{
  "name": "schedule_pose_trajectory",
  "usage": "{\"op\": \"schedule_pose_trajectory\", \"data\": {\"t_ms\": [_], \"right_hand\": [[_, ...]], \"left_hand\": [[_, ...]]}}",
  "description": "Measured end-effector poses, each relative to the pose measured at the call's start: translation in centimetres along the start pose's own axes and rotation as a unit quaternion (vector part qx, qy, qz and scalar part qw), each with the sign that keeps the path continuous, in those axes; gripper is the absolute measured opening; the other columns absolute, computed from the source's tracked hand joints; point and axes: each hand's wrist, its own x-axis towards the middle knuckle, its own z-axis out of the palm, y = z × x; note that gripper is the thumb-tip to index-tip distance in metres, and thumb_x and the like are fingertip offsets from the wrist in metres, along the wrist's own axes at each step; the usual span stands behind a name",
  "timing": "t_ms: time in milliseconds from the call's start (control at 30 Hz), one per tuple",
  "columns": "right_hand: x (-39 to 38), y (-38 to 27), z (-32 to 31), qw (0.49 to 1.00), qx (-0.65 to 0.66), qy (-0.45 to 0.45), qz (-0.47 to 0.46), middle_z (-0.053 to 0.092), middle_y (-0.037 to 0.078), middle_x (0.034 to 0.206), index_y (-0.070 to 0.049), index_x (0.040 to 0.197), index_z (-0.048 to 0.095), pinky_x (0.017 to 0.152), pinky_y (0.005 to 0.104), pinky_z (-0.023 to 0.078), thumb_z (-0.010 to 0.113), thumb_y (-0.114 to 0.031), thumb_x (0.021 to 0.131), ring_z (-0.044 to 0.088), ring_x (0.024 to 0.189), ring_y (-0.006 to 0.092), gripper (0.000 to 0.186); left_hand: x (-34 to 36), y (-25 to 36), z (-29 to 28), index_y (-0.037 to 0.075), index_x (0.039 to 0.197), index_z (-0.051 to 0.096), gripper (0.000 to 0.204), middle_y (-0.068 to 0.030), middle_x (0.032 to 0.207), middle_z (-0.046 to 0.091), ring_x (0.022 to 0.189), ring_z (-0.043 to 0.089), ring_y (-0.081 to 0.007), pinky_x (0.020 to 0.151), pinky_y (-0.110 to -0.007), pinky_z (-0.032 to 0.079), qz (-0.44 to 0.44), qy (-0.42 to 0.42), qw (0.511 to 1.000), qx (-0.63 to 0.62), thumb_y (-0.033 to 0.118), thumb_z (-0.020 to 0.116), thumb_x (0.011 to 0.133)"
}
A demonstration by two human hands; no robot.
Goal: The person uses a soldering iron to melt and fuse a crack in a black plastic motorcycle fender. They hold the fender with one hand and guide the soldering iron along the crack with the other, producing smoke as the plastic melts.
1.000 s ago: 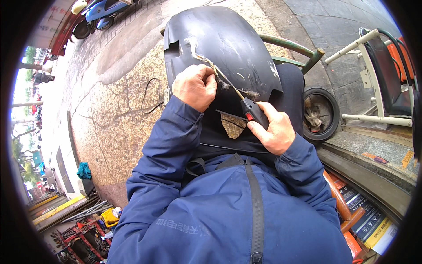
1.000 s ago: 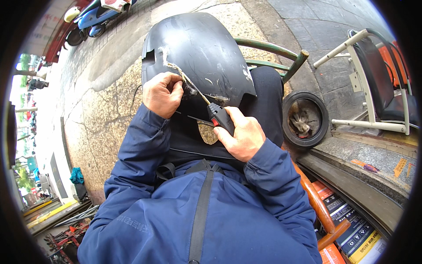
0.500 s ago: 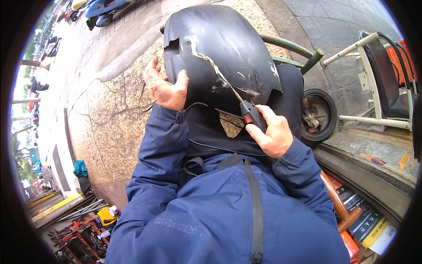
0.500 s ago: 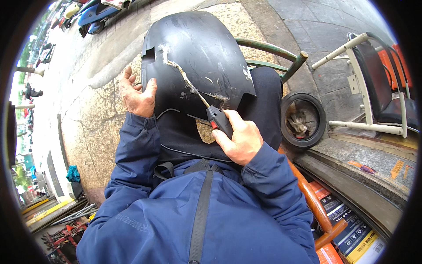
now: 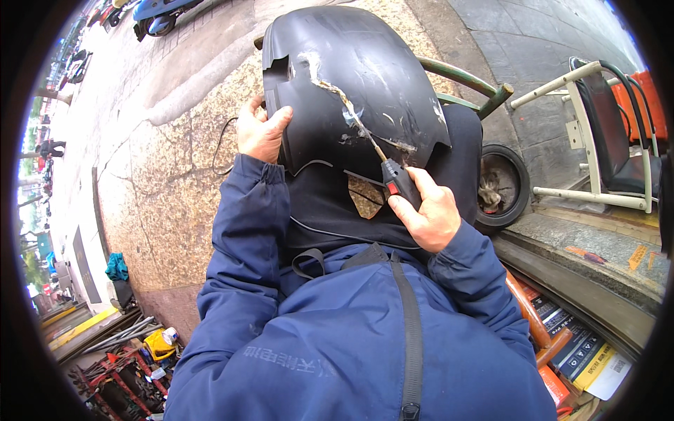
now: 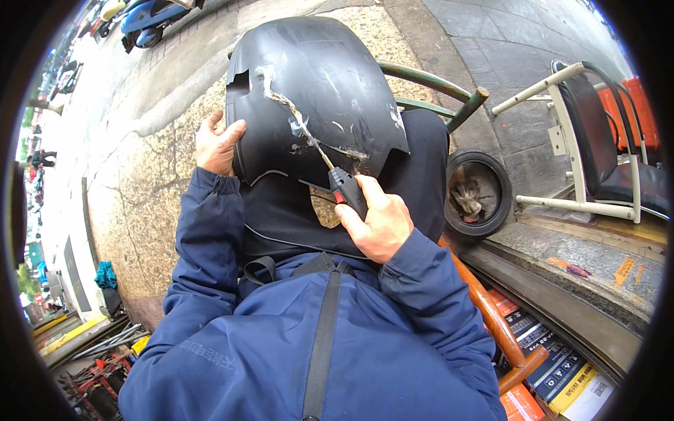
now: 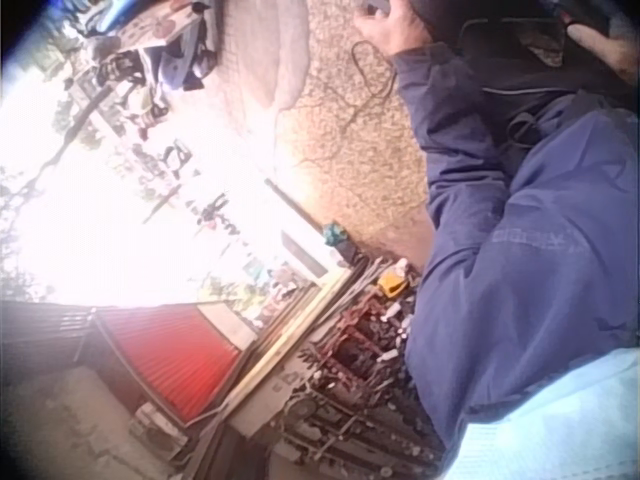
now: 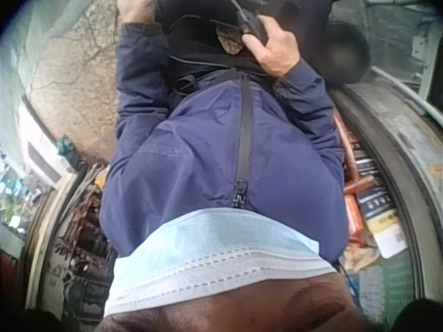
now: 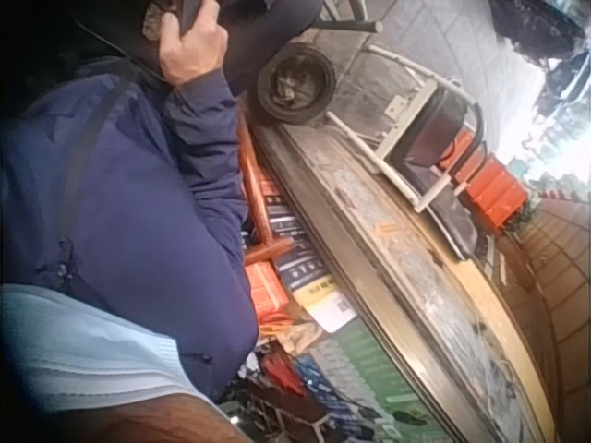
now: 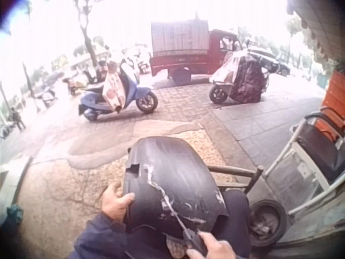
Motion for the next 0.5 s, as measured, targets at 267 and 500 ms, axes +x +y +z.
{"op": "schedule_pose_trajectory", "data": {"t_ms": [267,500], "right_hand": [[-0.1,0.3,0.6,1.000,0.001,0.008,0.000,0.071,0.027,0.084,0.005,0.131,0.057,0.071,0.0434,0.056,0.074,-0.021,0.091,0.073,0.076,0.0413,0.051],[-0.2,0.3,0.9,1.000,-0.008,0.006,0.007,0.071,0.027,0.083,0.004,0.129,0.057,0.071,0.0439,0.055,0.073,-0.021,0.091,0.072,0.075,0.0418,0.048]], "left_hand": [[1.4,-1.0,-1.2,-0.009,0.126,0.061,0.043,-0.0127,0.103,0.073,0.088,0.071,-0.0189,0.080,-0.032,0.059,-0.038,-0.073,0.995,-0.051,0.001,0.075,0.087],[1.4,-1.4,-1.5,-0.008,0.117,0.068,0.032,-0.0102,0.099,0.073,0.080,0.070,-0.0167,0.075,-0.030,0.058,-0.076,-0.090,0.989,-0.089,0.005,0.074,0.089]]}}
